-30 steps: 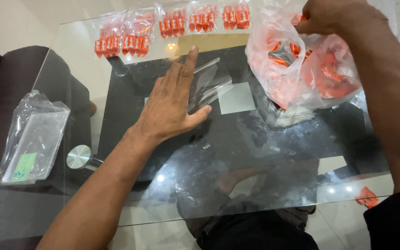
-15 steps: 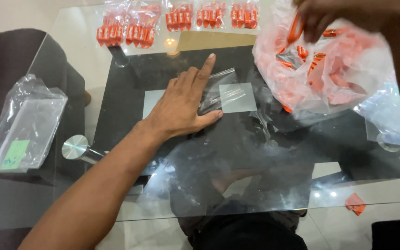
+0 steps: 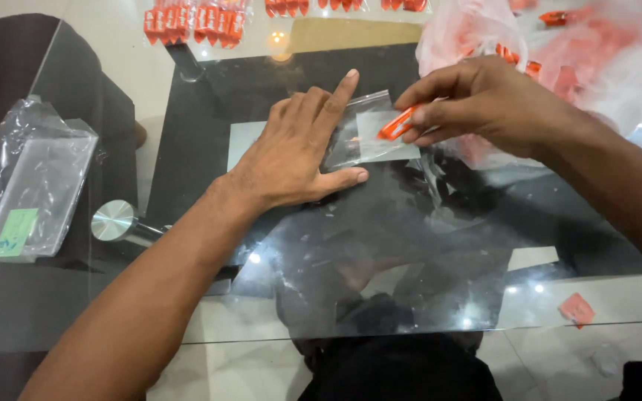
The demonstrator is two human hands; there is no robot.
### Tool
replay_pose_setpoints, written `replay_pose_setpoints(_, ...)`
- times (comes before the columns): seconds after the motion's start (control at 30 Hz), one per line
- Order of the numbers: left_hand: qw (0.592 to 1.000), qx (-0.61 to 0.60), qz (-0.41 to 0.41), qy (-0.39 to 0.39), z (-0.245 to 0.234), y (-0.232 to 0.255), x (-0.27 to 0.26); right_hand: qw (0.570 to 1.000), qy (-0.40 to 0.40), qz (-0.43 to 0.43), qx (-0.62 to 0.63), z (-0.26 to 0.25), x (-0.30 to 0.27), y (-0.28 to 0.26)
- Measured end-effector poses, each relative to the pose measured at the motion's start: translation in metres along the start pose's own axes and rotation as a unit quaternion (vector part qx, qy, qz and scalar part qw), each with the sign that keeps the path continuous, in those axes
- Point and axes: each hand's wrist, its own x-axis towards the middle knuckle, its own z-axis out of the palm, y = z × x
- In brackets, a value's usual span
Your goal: Filling small plastic bags with individual orange-wrapped candies from a larger supply bag.
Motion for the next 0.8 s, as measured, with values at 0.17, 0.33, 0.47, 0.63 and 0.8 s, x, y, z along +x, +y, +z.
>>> replay_pose_setpoints(0.17, 1.000, 0.010, 0.012, -0.018, -0.002, 0.002, 0.000, 0.998, -0.026, 0.056, -0.031, 0.010, 0.002, 0.005)
replay_pose_setpoints(0.33, 1.000, 0.019, 0.019, -0.015, -0.001, 0.002, 0.000, 0.983, -0.026, -0.032, -0.178, 0.004, 0.019, 0.037)
replay_pose_setpoints(0.47, 0.999, 0.013, 0.021, -0.028, -0.003, 0.004, 0.000, 0.920, -0.004, -0.237, -0.312, 0.008, 0.028, 0.057)
replay_pose_setpoints(0.63, 0.999, 0.020, 0.026, -0.021, -0.003, 0.004, 0.000, 0.932, 0.022, -0.207, -0.297, 0.012, 0.023, 0.048)
replay_pose_setpoints(0.8, 0.999, 0.004, 0.016, -0.039, -0.004, 0.005, 0.001, 0.968, -0.012, -0.134, -0.213, 0.010, 0.014, 0.040)
